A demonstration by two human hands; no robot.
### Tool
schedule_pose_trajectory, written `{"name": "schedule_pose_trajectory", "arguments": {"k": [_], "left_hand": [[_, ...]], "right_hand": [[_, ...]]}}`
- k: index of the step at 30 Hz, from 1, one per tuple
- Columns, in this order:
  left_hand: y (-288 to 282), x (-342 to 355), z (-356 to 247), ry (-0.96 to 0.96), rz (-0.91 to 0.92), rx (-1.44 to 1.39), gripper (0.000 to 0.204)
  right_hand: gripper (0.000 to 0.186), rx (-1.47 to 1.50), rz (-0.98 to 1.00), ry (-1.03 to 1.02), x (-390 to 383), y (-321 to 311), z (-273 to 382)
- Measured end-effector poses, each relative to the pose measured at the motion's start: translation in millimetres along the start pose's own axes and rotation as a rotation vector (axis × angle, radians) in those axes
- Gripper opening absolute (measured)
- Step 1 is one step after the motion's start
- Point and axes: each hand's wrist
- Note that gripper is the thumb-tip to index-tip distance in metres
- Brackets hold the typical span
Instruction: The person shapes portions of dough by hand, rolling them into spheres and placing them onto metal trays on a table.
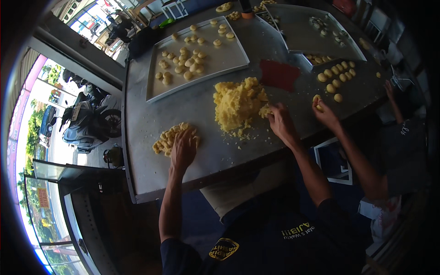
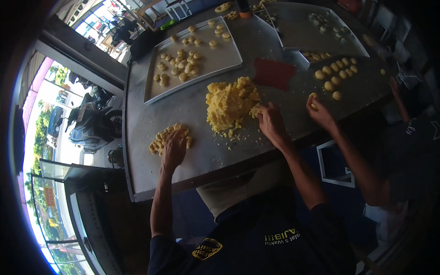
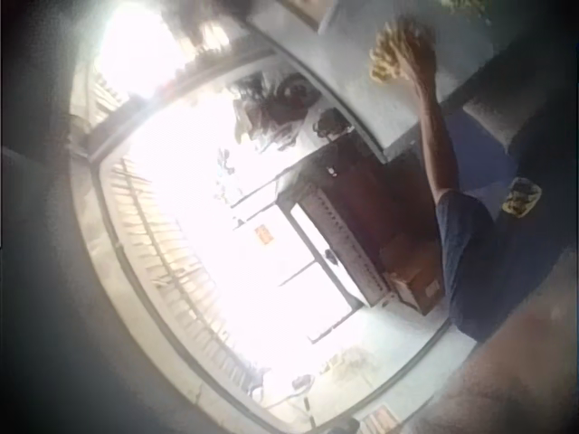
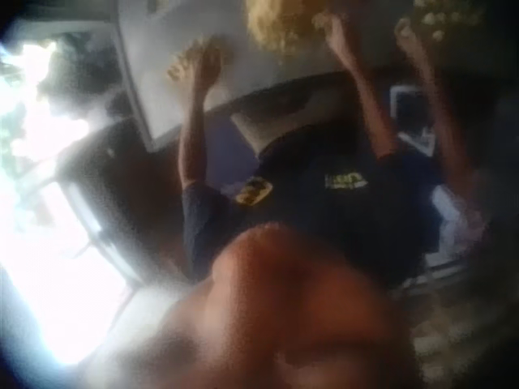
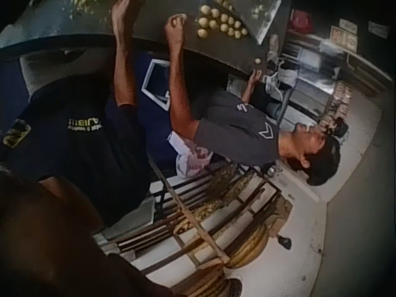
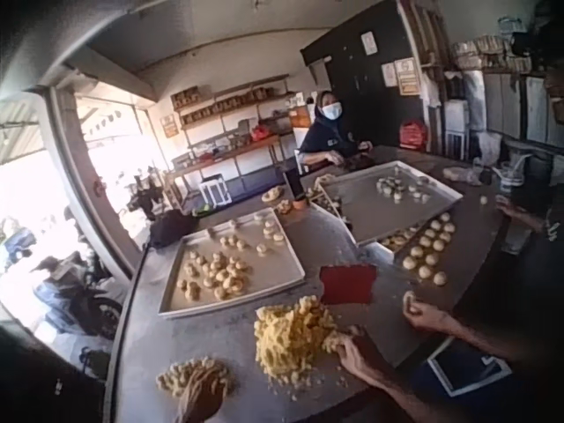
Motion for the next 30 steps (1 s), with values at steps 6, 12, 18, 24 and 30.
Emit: {"name": "schedule_pose_trajectory", "arguments": {"k": [6, 12, 18, 24, 30], "left_hand": [[29.2, -30.3, -19.9, -0.149, -0.209, 0.055, 0.017], [48.0, -30.7, 15.1, -0.254, -0.211, -0.205, 0.010], [47.7, -30.6, 11.8, -0.221, -0.349, -0.102, 0.016], [40.8, -78.4, -14.6, -0.006, -0.284, -0.101, 0.018], [3.1, -37.6, -48.2, -0.070, -0.036, 0.160, 0.035]], "right_hand": [[0.039, -0.279, -0.109, -0.161, -43.4, 4.4, 14.5], [0.038, -0.112, 0.047, -0.162, -22.3, 9.4, 15.5], [0.037, -0.208, 0.083, -0.172, -8.7, 13.6, -1.5], [0.045, -0.218, 0.112, -0.060, 4.6, -21.4, 12.4], [0.059, -0.513, 0.205, -0.144, -60.6, -9.1, 41.5]]}}
Point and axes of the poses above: each hand's wrist, its own x-axis towards the middle knuckle, its own y-axis out of the palm, z = x × y, and after that the axes turned 15 degrees about x, right-handed
